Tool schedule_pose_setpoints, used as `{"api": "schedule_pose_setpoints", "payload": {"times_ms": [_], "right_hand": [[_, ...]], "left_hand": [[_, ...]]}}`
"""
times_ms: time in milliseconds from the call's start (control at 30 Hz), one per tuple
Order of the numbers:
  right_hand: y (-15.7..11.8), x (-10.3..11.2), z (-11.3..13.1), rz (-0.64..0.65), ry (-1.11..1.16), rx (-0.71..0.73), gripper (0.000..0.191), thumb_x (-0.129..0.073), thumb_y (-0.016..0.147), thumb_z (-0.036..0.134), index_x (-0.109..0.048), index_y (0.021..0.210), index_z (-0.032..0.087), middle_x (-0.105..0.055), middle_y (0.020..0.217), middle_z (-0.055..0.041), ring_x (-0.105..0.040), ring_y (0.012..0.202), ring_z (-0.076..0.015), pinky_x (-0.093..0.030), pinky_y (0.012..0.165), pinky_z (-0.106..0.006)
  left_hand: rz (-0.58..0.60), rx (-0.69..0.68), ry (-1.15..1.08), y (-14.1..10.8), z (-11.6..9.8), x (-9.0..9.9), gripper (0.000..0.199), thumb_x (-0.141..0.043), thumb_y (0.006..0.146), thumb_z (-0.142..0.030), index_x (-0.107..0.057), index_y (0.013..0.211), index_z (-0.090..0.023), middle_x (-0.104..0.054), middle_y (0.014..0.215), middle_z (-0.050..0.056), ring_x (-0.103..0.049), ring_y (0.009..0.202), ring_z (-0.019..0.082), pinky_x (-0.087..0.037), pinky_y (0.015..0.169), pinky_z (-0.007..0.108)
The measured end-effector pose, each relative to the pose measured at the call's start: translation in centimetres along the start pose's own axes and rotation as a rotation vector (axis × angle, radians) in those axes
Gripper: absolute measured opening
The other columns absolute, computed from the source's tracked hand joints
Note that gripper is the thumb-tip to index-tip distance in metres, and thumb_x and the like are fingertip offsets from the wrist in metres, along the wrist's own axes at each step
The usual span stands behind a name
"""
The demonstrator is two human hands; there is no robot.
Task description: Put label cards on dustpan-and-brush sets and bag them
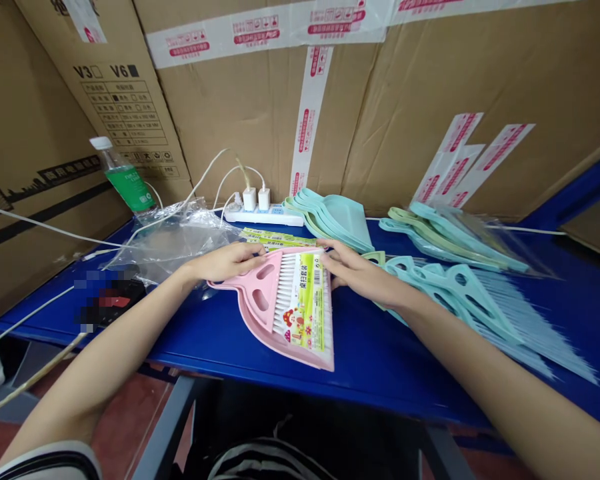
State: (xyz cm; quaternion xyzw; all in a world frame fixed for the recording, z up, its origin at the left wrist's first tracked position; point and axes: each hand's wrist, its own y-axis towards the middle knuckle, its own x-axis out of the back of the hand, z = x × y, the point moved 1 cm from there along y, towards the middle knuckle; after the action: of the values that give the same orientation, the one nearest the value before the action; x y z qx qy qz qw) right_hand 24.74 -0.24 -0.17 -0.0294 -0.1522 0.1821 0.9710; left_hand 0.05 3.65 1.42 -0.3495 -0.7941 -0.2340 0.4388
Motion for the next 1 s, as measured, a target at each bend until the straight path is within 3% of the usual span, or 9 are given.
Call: {"api": "schedule_pose_setpoints", "payload": {"times_ms": [100,200,433,667,800,900,1000], "right_hand": [[-0.3,-1.1,0.4,0.024,0.346,-0.118,0.071,-0.038,0.100,0.030,0.005,0.157,0.031,-0.067,0.125,-0.0081,-0.068,0.100,-0.0175,-0.058,0.083,-0.035],[-0.5,-2.1,0.6,0.026,0.492,-0.183,0.080,-0.041,0.100,0.027,0.018,0.153,0.035,-0.064,0.132,-0.0067,-0.069,0.101,-0.0170,-0.058,0.084,-0.037],[-0.2,-2.6,-0.1,0.024,0.563,-0.220,0.082,-0.047,0.095,0.019,0.004,0.155,0.041,-0.061,0.137,-0.0025,-0.070,0.098,-0.0167,-0.057,0.088,-0.040],[0.1,-2.4,-0.7,0.024,0.565,-0.160,0.080,-0.049,0.084,0.006,-0.023,0.155,0.031,-0.072,0.119,-0.0045,-0.072,0.094,-0.0178,-0.054,0.094,-0.039],[0.1,-2.4,-0.7,-0.036,0.560,-0.145,0.078,-0.049,0.084,0.006,-0.026,0.154,0.029,-0.068,0.125,-0.0059,-0.070,0.099,-0.0196,-0.055,0.093,-0.041],[0.2,-2.3,-0.8,-0.090,0.577,-0.138,0.082,-0.049,0.082,0.005,-0.023,0.154,0.033,-0.061,0.137,-0.0043,-0.067,0.108,-0.0202,-0.056,0.092,-0.040],[0.2,-2.1,-0.8,-0.125,0.592,-0.140,0.085,-0.049,0.080,0.003,-0.021,0.155,0.033,-0.057,0.142,-0.0039,-0.064,0.113,-0.0200,-0.056,0.091,-0.038]], "left_hand": [[-0.033,0.028,0.022,0.0,0.3,0.1,0.029,-0.035,0.094,-0.039,-0.049,0.079,-0.018,-0.050,0.070,-0.001,-0.044,0.062,0.012,-0.038,0.061,0.025],[-0.065,0.069,0.031,0.0,0.8,0.1,0.029,-0.034,0.094,-0.038,-0.051,0.082,-0.018,-0.056,0.077,0.002,-0.051,0.070,0.014,-0.042,0.066,0.027],[-0.058,0.170,0.048,0.1,1.1,0.2,0.032,-0.034,0.093,-0.040,-0.055,0.083,-0.017,-0.060,0.081,0.003,-0.054,0.074,0.015,-0.043,0.070,0.028],[-0.053,0.196,0.178,0.3,0.5,0.0,0.036,-0.032,0.095,-0.039,-0.058,0.081,-0.017,-0.063,0.075,0.002,-0.056,0.068,0.015,-0.042,0.065,0.026],[-0.154,0.431,0.548,-0.1,0.2,1.1,0.037,-0.031,0.096,-0.033,-0.063,0.088,-0.017,-0.069,0.081,0.007,-0.064,0.076,0.021,-0.046,0.069,0.030],[-0.245,0.631,0.827,-0.7,-0.1,2.3,0.036,-0.034,0.095,-0.028,-0.067,0.099,-0.014,-0.071,0.099,0.015,-0.066,0.098,0.029,-0.049,0.080,0.036],[-0.225,0.760,0.976,-1.2,-0.5,3.0,0.036,-0.043,0.092,-0.027,-0.065,0.113,-0.007,-0.066,0.117,0.021,-0.059,0.117,0.035,-0.048,0.092,0.040]]}}
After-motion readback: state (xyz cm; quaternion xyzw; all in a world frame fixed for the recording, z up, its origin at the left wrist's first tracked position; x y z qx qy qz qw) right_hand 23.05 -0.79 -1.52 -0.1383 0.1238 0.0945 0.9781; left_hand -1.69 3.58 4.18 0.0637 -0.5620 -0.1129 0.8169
